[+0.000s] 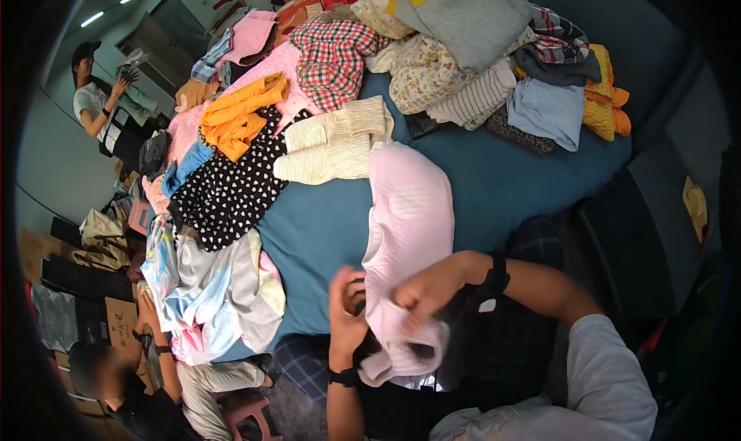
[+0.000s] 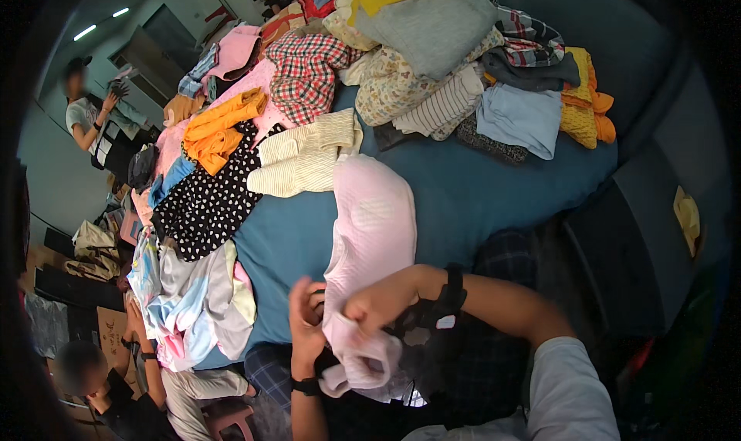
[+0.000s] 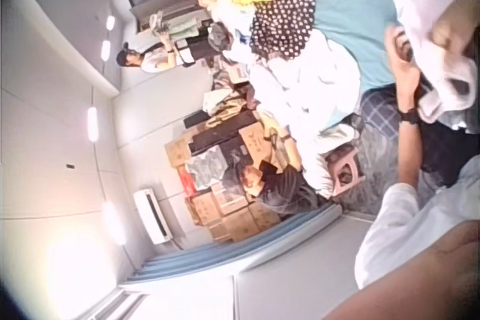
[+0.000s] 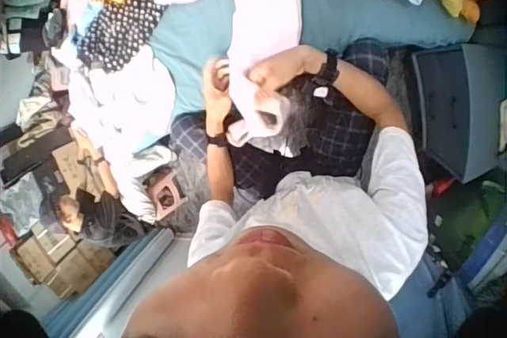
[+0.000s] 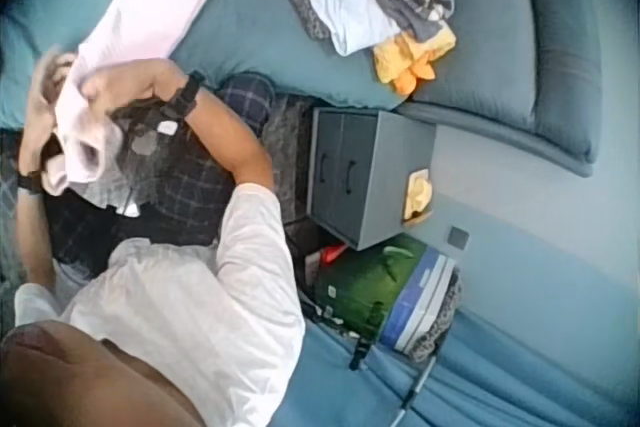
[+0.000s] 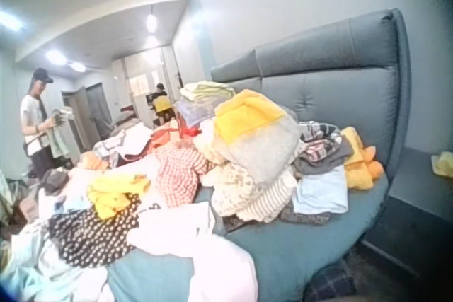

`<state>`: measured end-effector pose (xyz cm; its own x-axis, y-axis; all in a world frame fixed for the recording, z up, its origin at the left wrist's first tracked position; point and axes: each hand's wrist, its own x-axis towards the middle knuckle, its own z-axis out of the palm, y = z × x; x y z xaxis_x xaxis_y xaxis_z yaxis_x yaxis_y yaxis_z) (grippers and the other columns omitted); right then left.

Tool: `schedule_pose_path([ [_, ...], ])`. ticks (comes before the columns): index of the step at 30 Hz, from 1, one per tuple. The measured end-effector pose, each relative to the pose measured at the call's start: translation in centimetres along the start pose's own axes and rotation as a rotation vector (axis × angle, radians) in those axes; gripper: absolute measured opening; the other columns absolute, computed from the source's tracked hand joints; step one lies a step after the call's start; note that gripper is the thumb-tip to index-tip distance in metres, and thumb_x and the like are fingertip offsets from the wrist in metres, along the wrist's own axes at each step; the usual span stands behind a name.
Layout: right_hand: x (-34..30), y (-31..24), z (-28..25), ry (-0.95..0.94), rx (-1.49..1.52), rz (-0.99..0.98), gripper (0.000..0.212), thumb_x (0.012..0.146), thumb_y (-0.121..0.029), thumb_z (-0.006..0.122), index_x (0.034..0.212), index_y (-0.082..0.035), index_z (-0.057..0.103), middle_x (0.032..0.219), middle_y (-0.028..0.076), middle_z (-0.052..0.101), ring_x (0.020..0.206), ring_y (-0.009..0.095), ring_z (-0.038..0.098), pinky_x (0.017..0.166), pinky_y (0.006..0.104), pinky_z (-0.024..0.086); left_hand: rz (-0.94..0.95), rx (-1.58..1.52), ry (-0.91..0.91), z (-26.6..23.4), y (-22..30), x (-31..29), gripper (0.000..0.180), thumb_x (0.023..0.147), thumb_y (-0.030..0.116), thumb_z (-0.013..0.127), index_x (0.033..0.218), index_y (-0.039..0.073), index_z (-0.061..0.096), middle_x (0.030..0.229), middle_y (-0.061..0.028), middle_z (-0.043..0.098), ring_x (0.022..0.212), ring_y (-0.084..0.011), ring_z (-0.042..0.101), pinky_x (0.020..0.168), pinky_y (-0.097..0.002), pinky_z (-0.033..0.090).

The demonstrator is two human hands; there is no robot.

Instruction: Folding various pieces of baby or children's clothing on a bed.

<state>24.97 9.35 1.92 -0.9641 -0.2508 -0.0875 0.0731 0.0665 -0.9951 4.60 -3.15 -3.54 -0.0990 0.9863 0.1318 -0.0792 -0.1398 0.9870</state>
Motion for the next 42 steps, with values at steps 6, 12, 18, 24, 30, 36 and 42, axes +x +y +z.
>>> schedule_pose_path([
  [6,-1.2,1.3,-1.1,0.556,0.861,-0.226,0.037,0.103,-0.027,0.053,0.13,-0.002,0.056,0.117,0.01,0.066,0.102,0.015,0.064,0.09,0.0303,0.051,0.084,0.436,-0.143,2.6,2.1,0.7,0.058,0.067,0.009,0.085,0.122,0.006,0.065,0.141,-0.0142,0.046,0.131,-0.0306,0.042,0.111,-0.0423,0.033],
  [12,-1.1,1.4,-1.6,0.664,0.313,-0.268,0.074,0.09,-0.034,0.074,0.144,-0.001,0.037,0.135,0.012,0.051,0.129,0.017,0.046,0.105,0.0339,0.041,0.005,0.503,-0.021,-0.2,-2.3,0.5,0.054,0.077,0.018,0.081,0.126,0.003,0.063,0.142,-0.0166,0.048,0.13,-0.0316,0.045,0.111,-0.0431,0.034],
  [18,0.0,2.5,-1.1,0.497,-0.078,-0.113,0.074,0.08,-0.029,0.084,0.138,-0.001,0.048,0.134,0.013,0.055,0.124,0.021,0.052,0.106,0.0342,0.041,-0.035,0.519,0.233,-1.0,-6.4,-2.9,0.047,0.083,0.016,0.076,0.124,-0.002,0.062,0.137,-0.0185,0.054,0.126,-0.03,0.051,0.11,-0.0408,0.036],
  [24,0.5,2.6,-0.3,0.613,-0.189,-0.11,0.058,0.078,-0.011,0.077,0.131,-0.001,0.056,0.133,0.014,0.058,0.123,0.024,0.054,0.106,0.0378,0.041,0.085,0.275,0.3,1.0,-2.3,-1.3,0.032,0.086,0.002,0.066,0.117,-0.004,0.062,0.115,-0.0129,0.067,0.111,-0.024,0.063,0.098,-0.0359,0.047],
  [30,1.3,3.1,-1.0,0.956,-0.516,-0.125,0.054,0.077,-0.012,0.074,0.128,0.0,0.058,0.132,0.02,0.058,0.129,0.033,0.049,0.108,0.0419,0.039,0.233,-0.164,0.195,3.0,0.1,-0.3,0.079,0.087,0.016,0.074,0.146,-0.001,0.025,0.14,-0.0131,0.045,0.126,-0.0258,0.049,0.103,-0.0366,0.042],
  [36,3.7,2.6,-0.1,1.095,-0.845,-0.286,0.034,0.071,-0.018,0.075,0.098,0.0,0.07,0.094,0.021,0.07,0.097,0.045,0.061,0.093,0.0504,0.045,0.168,0.331,0.052,4.2,0.3,-0.5,0.11,0.08,0.019,0.083,0.148,-0.002,0.0,0.144,-0.0199,0.032,0.132,-0.0276,0.042,0.11,-0.0418,0.037],
  [42,3.5,3.3,-0.8,1.05,-0.854,-0.19,0.037,0.07,-0.022,0.077,0.1,-0.001,0.069,0.095,0.019,0.07,0.095,0.043,0.062,0.085,0.0472,0.049,0.075,0.11,0.073,3.7,1.3,-0.5,0.107,0.079,0.014,0.081,0.147,-0.004,0.0,0.146,-0.0207,0.03,0.136,-0.029,0.038,0.113,-0.0423,0.031],
])
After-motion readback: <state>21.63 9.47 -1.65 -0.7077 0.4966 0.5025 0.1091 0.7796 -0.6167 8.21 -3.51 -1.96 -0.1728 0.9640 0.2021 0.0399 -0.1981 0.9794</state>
